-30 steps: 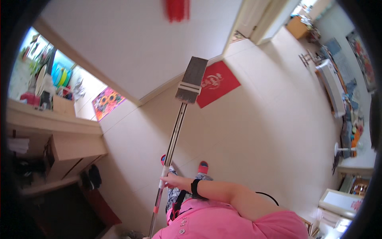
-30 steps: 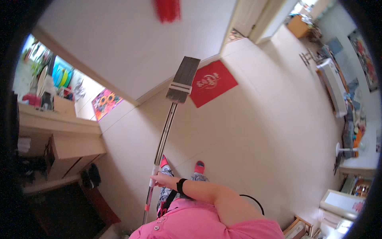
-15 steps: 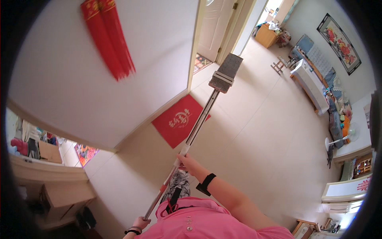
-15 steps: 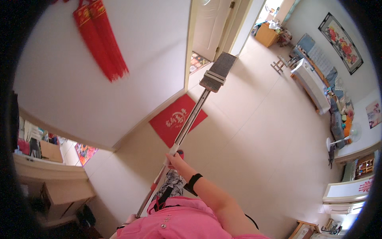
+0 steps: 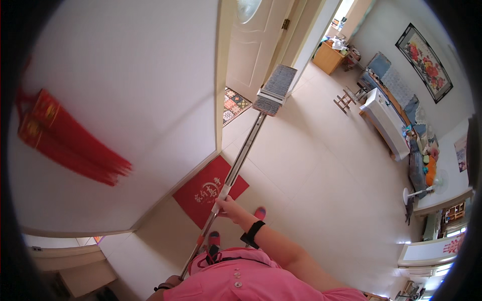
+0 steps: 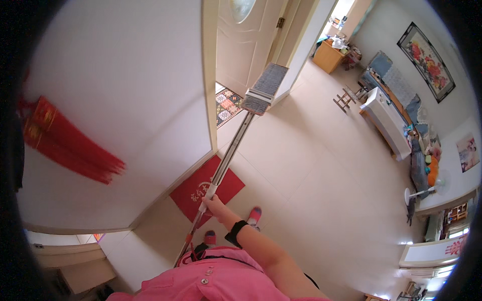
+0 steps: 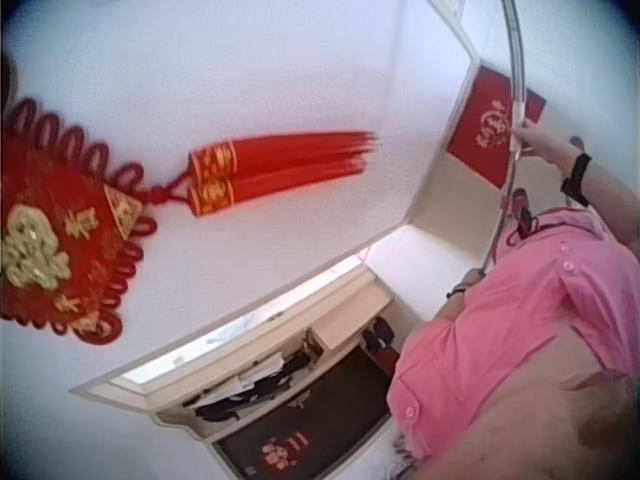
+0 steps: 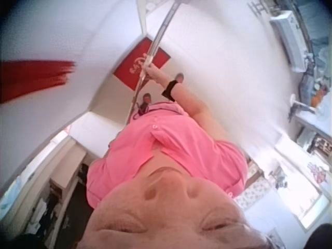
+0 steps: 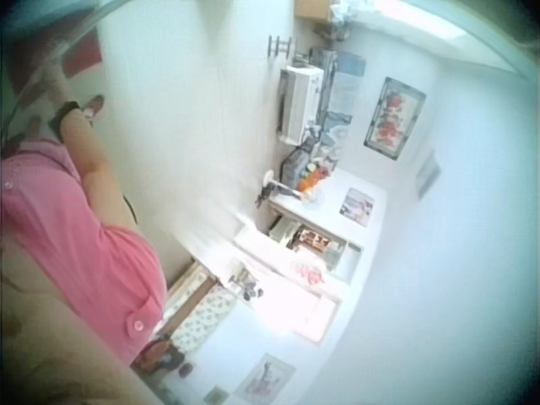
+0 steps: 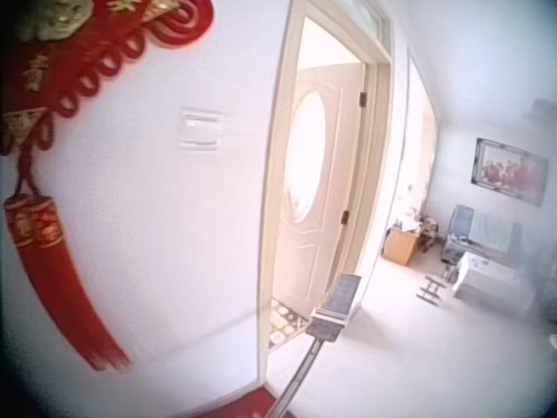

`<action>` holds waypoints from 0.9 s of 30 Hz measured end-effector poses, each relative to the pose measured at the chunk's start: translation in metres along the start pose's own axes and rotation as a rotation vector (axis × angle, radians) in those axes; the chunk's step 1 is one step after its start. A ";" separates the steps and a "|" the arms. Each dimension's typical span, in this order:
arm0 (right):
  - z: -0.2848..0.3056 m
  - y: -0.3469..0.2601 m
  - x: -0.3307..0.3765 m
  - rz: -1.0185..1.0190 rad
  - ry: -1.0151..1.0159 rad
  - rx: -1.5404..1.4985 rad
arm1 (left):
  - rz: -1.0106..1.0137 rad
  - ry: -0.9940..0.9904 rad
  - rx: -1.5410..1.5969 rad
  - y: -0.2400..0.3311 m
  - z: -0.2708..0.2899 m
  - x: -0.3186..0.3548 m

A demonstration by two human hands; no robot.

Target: The recorder prepares a mop in the bathroom sink and then mops the kitchen floor.

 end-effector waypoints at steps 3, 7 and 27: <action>0.024 -0.046 -0.040 0.031 -0.103 -0.029 | 0.049 0.006 0.050 0.065 0.020 -0.006; 0.057 -0.107 -0.080 0.017 -0.236 0.023 | 0.111 0.049 0.186 0.154 0.025 0.001; 0.112 -0.423 -0.368 0.006 -0.618 0.510 | 0.033 0.269 0.800 0.574 0.175 -0.064</action>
Point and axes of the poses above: each hand's wrist, its own x-axis away from the middle knuckle, its own z-axis out of the back of the hand, y = z × x, the point moved 6 cm from there along -x, towards the middle knuckle, and after that the axes turned 8 degrees about z, right-handed, at the moved point
